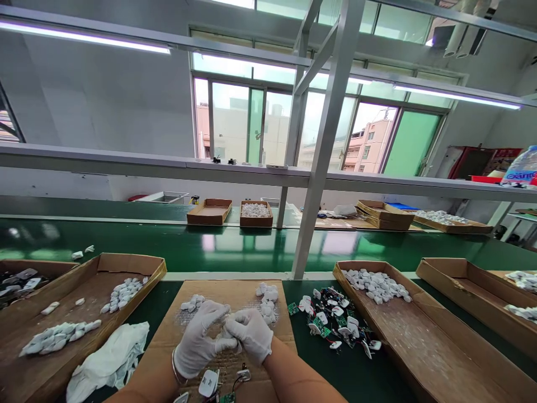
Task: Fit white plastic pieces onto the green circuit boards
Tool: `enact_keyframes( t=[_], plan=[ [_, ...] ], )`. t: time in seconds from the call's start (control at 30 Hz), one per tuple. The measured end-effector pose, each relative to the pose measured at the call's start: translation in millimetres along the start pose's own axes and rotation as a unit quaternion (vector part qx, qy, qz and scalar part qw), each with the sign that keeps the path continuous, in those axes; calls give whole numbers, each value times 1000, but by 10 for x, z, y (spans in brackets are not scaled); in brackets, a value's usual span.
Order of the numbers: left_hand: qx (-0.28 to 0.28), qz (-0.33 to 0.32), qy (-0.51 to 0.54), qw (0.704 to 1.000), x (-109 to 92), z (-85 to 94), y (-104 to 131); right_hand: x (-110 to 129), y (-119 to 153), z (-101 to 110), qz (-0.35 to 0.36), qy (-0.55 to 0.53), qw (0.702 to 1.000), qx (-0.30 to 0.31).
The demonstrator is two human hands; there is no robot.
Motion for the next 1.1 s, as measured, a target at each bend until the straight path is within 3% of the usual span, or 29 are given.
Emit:
enact_keyframes(
  t=[0.13, 0.3, 0.47, 0.6, 0.77, 0.93, 1.1],
  plan=[
    [6, 2, -20, 1000, -4, -21, 1, 57, 16, -39, 12, 49, 998, -42],
    [-22, 35, -2, 999, 52, -45, 31, 148, 43, -85, 22, 13, 999, -23],
    [-21, 50, 11, 998, 110, -50, 75, 193, 57, -90, 36, 55, 997, -49],
    [-8, 82, 8, 997, 124, -61, 86, 189, 60, -86, 31, -2, 999, -12],
    [-1, 51, 35, 998, 119, -62, 79, 201, 58, -52, 30, 27, 999, -24],
    [48, 51, 35, 997, 84, -74, 60, 174, 23, -30, 10, -23, 1000, 0],
    [53, 28, -2, 998, 101, -116, 79, 124, -23, -6, 30, 1, 998, -57]
  ],
)
Point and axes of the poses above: each hand's wrist, its own y-axis away from the middle knuckle, its own z-axis out of the back of the hand, x = y × z, the point moved 1 cm from there along -y, towards the middle knuckle, and after that the axes turned 11 degrees about -x, right-handed, at the moved point
